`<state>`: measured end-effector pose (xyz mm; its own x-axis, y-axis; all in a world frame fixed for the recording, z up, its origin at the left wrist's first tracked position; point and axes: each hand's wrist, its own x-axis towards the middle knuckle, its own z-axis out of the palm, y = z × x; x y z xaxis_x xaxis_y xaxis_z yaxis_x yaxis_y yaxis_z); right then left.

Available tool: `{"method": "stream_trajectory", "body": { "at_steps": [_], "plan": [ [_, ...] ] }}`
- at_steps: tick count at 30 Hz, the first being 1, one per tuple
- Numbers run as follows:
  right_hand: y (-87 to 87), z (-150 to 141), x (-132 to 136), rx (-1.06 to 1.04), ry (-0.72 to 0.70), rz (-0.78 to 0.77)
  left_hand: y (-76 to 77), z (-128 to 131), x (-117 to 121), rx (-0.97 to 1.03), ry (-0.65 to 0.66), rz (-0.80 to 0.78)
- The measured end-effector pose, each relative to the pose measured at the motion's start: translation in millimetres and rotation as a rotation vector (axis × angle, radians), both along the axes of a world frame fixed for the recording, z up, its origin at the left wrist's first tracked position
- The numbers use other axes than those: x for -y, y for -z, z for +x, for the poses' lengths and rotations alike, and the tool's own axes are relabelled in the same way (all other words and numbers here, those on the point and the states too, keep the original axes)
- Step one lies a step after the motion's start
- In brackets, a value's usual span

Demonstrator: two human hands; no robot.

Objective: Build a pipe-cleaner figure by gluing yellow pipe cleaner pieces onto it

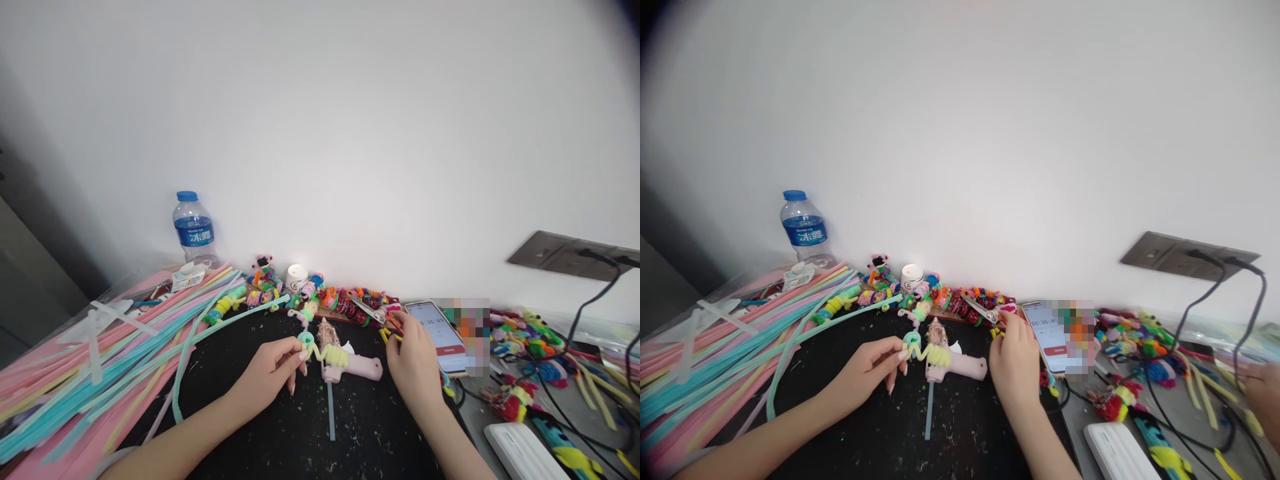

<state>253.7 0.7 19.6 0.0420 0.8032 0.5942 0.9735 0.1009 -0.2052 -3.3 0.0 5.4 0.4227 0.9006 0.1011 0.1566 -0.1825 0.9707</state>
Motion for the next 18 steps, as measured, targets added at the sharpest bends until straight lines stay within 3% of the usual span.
{"method": "stream_trajectory", "body": {
  "at_steps": [3, 7, 13, 18],
  "plan": [
    [6.4, 19, -7, 0.141, 0.198, -0.175, 1.2, 0, 0, 0.019, 0.003, -0.014],
    [18.4, 28, -9, 0.188, 0.242, -0.267, 2.4, 0, 0, 0.047, 0.016, -0.028],
    [16.4, 32, -11, 0.225, 0.242, -0.204, 0.9, 0, 1, 0.070, 0.003, -0.025],
    [12.0, 35, -12, 0.268, 0.219, 0.004, 2.3, -1, -3, 0.111, -0.139, -0.011]
  ]
}}
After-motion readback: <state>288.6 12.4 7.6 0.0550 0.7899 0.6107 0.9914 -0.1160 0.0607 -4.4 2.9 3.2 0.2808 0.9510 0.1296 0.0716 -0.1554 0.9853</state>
